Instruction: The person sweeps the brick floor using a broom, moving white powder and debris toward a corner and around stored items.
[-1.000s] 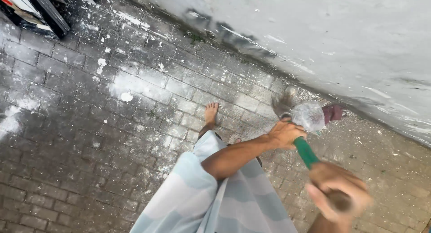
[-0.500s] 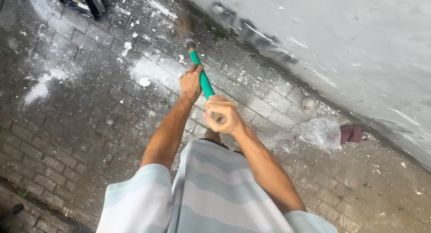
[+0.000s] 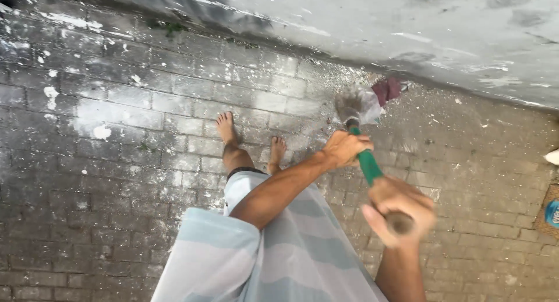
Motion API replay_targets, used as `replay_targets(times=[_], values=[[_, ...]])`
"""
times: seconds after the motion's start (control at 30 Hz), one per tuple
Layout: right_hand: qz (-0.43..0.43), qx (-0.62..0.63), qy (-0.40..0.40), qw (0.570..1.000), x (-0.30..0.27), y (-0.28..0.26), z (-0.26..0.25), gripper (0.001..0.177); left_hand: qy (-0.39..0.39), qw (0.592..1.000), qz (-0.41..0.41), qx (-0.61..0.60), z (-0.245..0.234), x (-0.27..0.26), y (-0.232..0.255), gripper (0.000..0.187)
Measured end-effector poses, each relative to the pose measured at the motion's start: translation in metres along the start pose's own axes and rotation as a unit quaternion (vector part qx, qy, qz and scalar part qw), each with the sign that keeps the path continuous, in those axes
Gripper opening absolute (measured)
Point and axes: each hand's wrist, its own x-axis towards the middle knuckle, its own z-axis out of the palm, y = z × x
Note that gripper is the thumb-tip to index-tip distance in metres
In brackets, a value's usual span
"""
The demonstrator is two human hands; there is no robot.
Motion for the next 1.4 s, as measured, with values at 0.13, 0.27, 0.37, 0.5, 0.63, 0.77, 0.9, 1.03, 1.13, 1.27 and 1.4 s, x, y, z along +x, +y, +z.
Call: replay_targets(times=[0.13, 0.27, 0.37, 0.5, 0.63, 0.77, 0.9, 1.03, 1.13, 1.27, 1.4], values=[[-0.087, 0.182, -0.027, 0.979, -0.003, -0.016, -0.05, 0.022, 0.106, 0.993, 0.014, 0.041, -0.021, -0.033, 0.038, 0.044], [-0.008, 0.312, 0.016, 0.95, -0.03, 0.026, -0.013, 0.02, 0.156, 0.967, -0.184, 0.077, -0.042, -0.114, -0.002, 0.044], [0.051, 0.288, -0.013, 0.956, -0.03, 0.071, 0.027, 0.024, 0.152, 0.914, -0.367, 0.085, -0.027, -0.129, -0.057, 0.022], [0.011, 0.156, -0.114, 0.981, -0.036, 0.08, 0.006, 0.026, 0.221, 0.949, -0.225, 0.002, 0.055, -0.082, -0.071, 0.035], [0.034, 0.051, -0.119, 0.991, -0.037, 0.076, -0.04, 0.024, 0.061, 0.973, -0.207, -0.077, 0.086, 0.001, -0.023, 0.027], [-0.042, 0.141, 0.01, 0.989, -0.072, 0.042, -0.098, 0.018, 0.066, 0.994, -0.084, -0.036, 0.052, 0.004, 0.041, 0.032], [-0.112, 0.292, -0.137, 0.94, -0.076, 0.035, -0.139, 0.025, 0.159, 0.983, -0.089, -0.026, 0.021, -0.071, 0.077, 0.03], [-0.041, 0.448, -0.071, 0.89, -0.088, 0.047, -0.043, 0.02, 0.181, 0.949, -0.254, 0.039, -0.002, -0.211, 0.048, 0.034], [0.023, 0.424, -0.136, 0.895, -0.119, 0.041, 0.099, 0.018, 0.143, 0.878, -0.454, 0.06, -0.008, -0.355, 0.016, 0.046], [0.037, 0.343, -0.364, 0.865, -0.201, -0.008, 0.242, 0.027, 0.266, 0.775, -0.568, 0.074, 0.029, -0.521, 0.009, 0.026], [-0.001, 0.252, -0.378, 0.891, -0.212, -0.045, 0.237, 0.026, 0.323, 0.801, -0.504, 0.025, 0.08, -0.504, 0.005, 0.012]])
